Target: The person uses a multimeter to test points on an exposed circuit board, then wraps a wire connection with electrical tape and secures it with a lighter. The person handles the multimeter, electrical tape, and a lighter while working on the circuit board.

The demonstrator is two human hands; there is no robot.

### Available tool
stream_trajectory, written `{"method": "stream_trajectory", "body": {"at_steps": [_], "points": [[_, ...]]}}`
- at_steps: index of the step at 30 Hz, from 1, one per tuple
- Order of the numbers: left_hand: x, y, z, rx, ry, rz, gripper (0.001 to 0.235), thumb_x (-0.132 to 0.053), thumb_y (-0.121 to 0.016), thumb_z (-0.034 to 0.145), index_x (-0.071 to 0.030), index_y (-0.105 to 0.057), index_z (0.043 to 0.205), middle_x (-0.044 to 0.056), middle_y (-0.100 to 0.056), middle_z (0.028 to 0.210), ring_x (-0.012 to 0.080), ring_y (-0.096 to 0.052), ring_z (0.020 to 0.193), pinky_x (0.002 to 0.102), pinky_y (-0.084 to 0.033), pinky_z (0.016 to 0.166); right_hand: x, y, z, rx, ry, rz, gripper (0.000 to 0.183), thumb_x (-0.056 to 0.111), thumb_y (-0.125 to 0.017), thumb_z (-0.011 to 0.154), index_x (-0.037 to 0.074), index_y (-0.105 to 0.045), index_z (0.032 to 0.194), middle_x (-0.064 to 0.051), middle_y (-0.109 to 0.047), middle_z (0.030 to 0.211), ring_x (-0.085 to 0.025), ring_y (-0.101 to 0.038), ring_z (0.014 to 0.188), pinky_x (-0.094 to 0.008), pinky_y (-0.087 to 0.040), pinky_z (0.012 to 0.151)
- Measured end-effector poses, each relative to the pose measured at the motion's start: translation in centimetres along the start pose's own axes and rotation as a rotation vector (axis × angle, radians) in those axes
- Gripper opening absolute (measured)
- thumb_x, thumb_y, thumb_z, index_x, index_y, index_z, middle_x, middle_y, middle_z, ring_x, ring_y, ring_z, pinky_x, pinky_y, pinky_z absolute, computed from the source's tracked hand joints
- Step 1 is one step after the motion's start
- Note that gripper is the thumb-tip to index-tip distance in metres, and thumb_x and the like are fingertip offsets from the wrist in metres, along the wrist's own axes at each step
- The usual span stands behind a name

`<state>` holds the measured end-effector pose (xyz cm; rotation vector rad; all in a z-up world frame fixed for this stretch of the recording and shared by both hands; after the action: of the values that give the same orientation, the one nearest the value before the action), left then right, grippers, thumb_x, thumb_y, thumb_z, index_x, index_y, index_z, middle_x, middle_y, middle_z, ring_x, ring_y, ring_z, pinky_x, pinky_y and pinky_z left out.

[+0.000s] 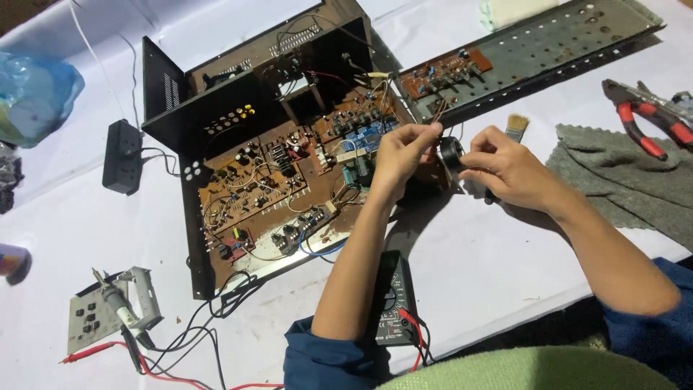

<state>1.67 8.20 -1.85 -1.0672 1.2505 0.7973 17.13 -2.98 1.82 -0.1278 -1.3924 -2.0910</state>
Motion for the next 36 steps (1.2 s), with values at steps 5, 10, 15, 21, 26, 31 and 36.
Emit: {"method": "stream_trajectory", "body": {"at_steps": [5, 10, 15, 21, 26, 31, 36], "points": [[0.7, -0.2, 0.0, 0.054, -0.013, 0.015, 0.031, -0.022, -0.085, 0.08, 0.001, -0.076, 0.099, 0.014, -0.07, 0.079, 0.0155, -0.067, 0.066, 0.028, -0.062, 0.059, -0.2, 0.0, -0.2, 0.033, -0.071, -0.026, 0.016, 0.027, -0.065, 0.098, 0.016, -0.074, 0.107, -0.005, -0.061, 0.098, -0.025, -0.069, 0.09, -0.036, -0.058, 0.081], [0.4, -0.1, 0.5, 0.059, -0.042, 0.034, 0.027, -0.013, -0.082, 0.08, 0.002, -0.074, 0.101, 0.011, -0.069, 0.077, 0.0109, -0.062, 0.065, 0.023, -0.057, 0.056, 0.4, 0.5, 0.2, 0.008, -0.062, 0.103, 0.014, 0.025, -0.068, 0.096, 0.018, -0.078, 0.102, -0.002, -0.068, 0.086, -0.02, -0.069, 0.086, -0.034, -0.056, 0.083], [0.9, 0.2, 0.5, 0.086, -0.013, 0.028, 0.036, -0.009, -0.081, 0.08, 0.002, -0.064, 0.11, 0.007, -0.067, 0.077, 0.0111, -0.064, 0.066, 0.023, -0.055, 0.056, -0.1, 2.0, 0.8, -0.137, -0.148, 0.234, 0.017, 0.026, -0.063, 0.105, 0.013, -0.074, 0.106, -0.005, -0.071, 0.08, -0.021, -0.068, 0.083, -0.036, -0.054, 0.081], [0.1, -1.0, 0.3, 0.217, -0.026, 0.095, 0.046, -0.004, -0.079, 0.083, -0.002, -0.049, 0.117, 0.009, -0.068, 0.08, 0.0138, -0.063, 0.065, 0.027, -0.055, 0.053, -1.7, 0.7, 3.0, -0.178, 0.027, 0.193, 0.025, 0.006, -0.064, 0.1, 0.012, -0.071, 0.123, -0.011, -0.072, 0.105, -0.03, -0.07, 0.097, -0.039, -0.055, 0.083], [1.7, -0.7, 1.4, 0.26, -0.05, 0.223, 0.037, -0.009, -0.078, 0.087, -0.006, -0.052, 0.114, 0.011, -0.07, 0.084, 0.0166, -0.067, 0.067, 0.03, -0.058, 0.052, -1.7, -0.7, 5.7, 0.07, 0.123, 0.077, 0.022, 0.003, -0.063, 0.096, 0.011, -0.068, 0.116, -0.015, -0.065, 0.121, -0.043, -0.066, 0.108, -0.051, -0.054, 0.091], [1.3, -0.8, 0.9, 0.231, -0.098, 0.29, 0.04, -0.015, -0.081, 0.086, -0.004, -0.057, 0.116, 0.013, -0.07, 0.086, 0.0191, -0.068, 0.074, 0.033, -0.059, 0.06, -4.7, -2.1, 5.3, -0.012, 0.155, 0.005, 0.006, 0.018, -0.07, 0.097, 0.016, -0.072, 0.103, -0.005, -0.068, 0.11, -0.029, -0.068, 0.106, -0.039, -0.054, 0.089], [-0.2, -1.1, -0.2, 0.194, -0.063, 0.281, 0.029, -0.012, -0.076, 0.088, -0.003, -0.065, 0.113, 0.011, -0.072, 0.087, 0.0156, -0.067, 0.077, 0.027, -0.054, 0.059, -4.7, -0.3, 4.8, -0.096, 0.123, 0.011, 0.002, 0.014, -0.072, 0.098, 0.014, -0.074, 0.096, 0.002, -0.072, 0.106, -0.02, -0.067, 0.105, -0.032, -0.054, 0.09]]}}
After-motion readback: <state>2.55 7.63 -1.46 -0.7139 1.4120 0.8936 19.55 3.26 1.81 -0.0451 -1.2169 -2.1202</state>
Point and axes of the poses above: each hand's wrist, its own z-axis towards the middle knuckle, its own y-axis out of the back of the hand, x = y × z, the point moved 6 cm from there along z, towards the middle knuckle
